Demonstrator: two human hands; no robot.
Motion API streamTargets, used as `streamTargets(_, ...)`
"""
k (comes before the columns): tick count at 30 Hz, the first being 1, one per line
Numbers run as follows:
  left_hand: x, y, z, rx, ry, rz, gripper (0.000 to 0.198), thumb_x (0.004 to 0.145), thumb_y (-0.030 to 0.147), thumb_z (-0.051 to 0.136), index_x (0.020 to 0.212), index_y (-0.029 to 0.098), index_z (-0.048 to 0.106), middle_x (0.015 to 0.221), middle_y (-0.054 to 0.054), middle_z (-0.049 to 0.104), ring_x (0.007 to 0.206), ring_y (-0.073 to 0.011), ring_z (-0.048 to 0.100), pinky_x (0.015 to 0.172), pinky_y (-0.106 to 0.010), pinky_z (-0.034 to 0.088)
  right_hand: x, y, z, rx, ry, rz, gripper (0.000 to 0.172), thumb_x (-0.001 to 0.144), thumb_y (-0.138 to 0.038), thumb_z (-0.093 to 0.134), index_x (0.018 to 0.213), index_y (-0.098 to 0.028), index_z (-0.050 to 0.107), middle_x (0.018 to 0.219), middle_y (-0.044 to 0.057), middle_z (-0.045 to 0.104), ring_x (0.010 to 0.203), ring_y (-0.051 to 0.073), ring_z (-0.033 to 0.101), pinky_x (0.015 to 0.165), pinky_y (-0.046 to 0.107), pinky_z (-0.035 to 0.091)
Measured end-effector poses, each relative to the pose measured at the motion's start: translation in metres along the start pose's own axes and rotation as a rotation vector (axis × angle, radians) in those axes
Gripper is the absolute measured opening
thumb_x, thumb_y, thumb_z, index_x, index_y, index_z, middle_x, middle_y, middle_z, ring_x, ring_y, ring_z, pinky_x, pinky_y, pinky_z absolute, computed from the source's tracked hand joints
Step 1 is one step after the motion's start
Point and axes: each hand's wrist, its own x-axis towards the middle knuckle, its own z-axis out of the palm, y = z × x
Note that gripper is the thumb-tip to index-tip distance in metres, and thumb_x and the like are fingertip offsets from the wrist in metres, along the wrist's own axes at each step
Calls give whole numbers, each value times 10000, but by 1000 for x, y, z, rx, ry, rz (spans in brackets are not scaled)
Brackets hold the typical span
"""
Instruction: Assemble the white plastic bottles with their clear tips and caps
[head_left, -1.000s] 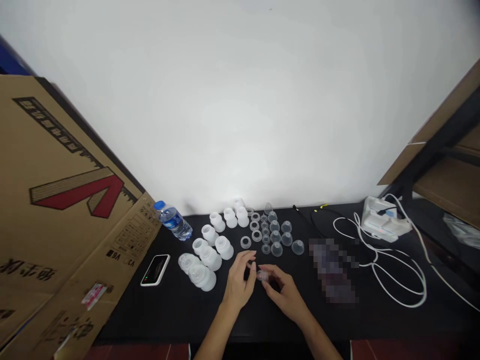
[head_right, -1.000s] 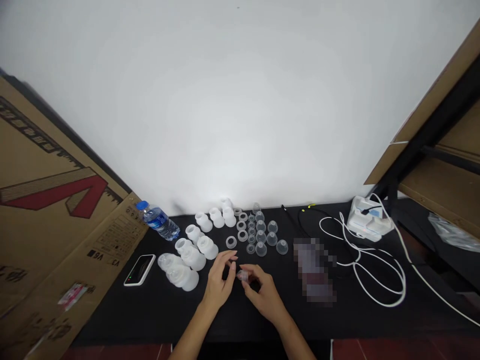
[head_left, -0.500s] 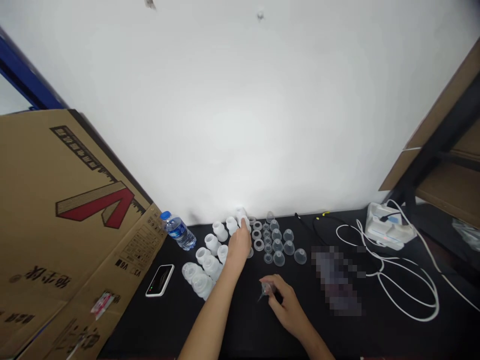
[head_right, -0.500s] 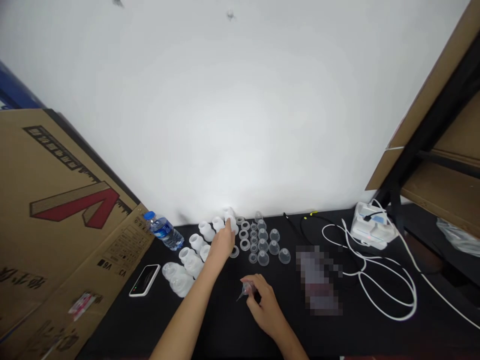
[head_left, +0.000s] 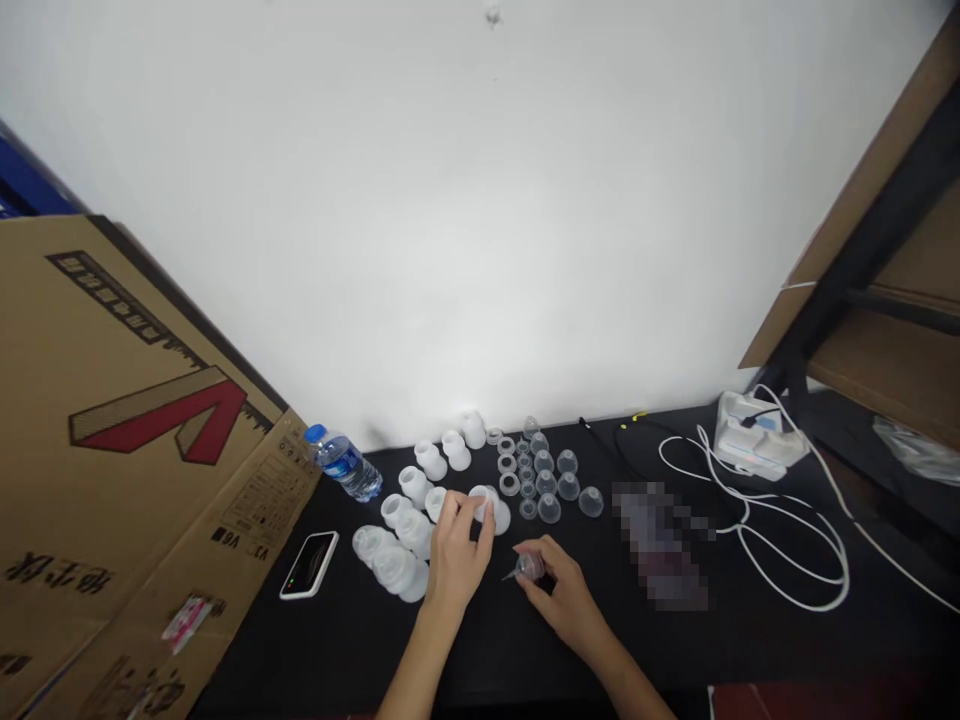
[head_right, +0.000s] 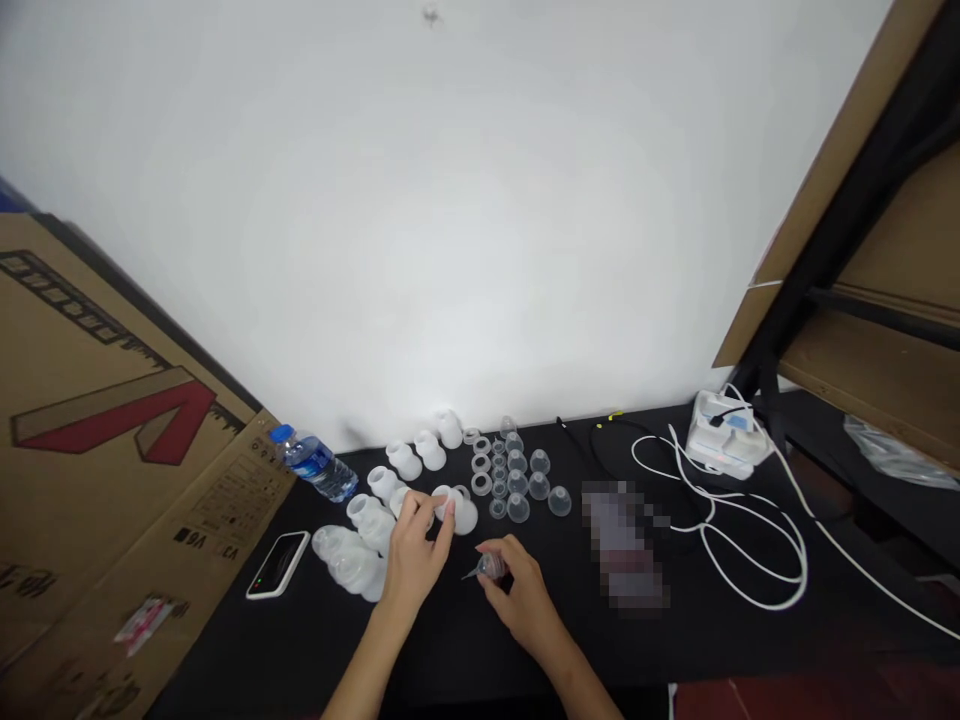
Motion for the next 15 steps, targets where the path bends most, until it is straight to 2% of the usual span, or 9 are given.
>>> streamTargets(3, -10, -2, -5, 18, -20, 38, 140, 1046, 267, 612, 1112, 217, 725, 1036, -82, 572, 965, -251, 644, 881, -396, 573, 1, 2, -1, 24, 77, 32, 227, 957, -340, 762, 1170, -263, 761, 1030, 65, 713, 901, 251, 693, 806, 352, 574)
streamTargets(6, -17, -7, -3, 24, -49, 59, 131, 1041, 247, 618, 1111, 239, 728, 1177, -116, 595, 1085, -281, 640, 964, -454, 578, 1, 4, -2, 71, 119, 79, 306, 981, -467, 759, 1184, -240, 723, 1058, 78, 727, 954, 264, 698, 841, 358, 581)
streamTargets(9, -28, -12, 6, -24, -82, 52, 152, 1044, 230, 617, 1168, 254, 701, 1358, -137, 587, 1232, -301, 641, 1040, -477, 580, 0, 5, -3, 108, 115, 107, 348, 987, -521, 751, 1174, -233, 694, 1009, 63, 706, 905, 243, 675, 812, 348, 581)
streamTargets(12, -45, -21, 17, -101, -118, 16, 331, 1035, 225, 636, 1361, 273, 607, 1507, -150, 553, 1389, -323, 613, 1133, -510, 554, 1, 5, -2, 156, 135, 116, 364, 977, -553, 754, 1139, -235, 688, 978, 56, 678, 881, 235, 650, 782, 343, 587)
streamTargets(15, -58, -33, 27, -203, -157, -79, 636, 1021, 249, 673, 1586, 276, 383, 1525, -163, 593, 1413, -317, 632, 1161, -523, 545, 3, 3, -2, 210, 155, 141, 387, 946, -564, 789, 1132, -238, 696, 986, 56, 676, 880, 235, 650, 769, 341, 590)
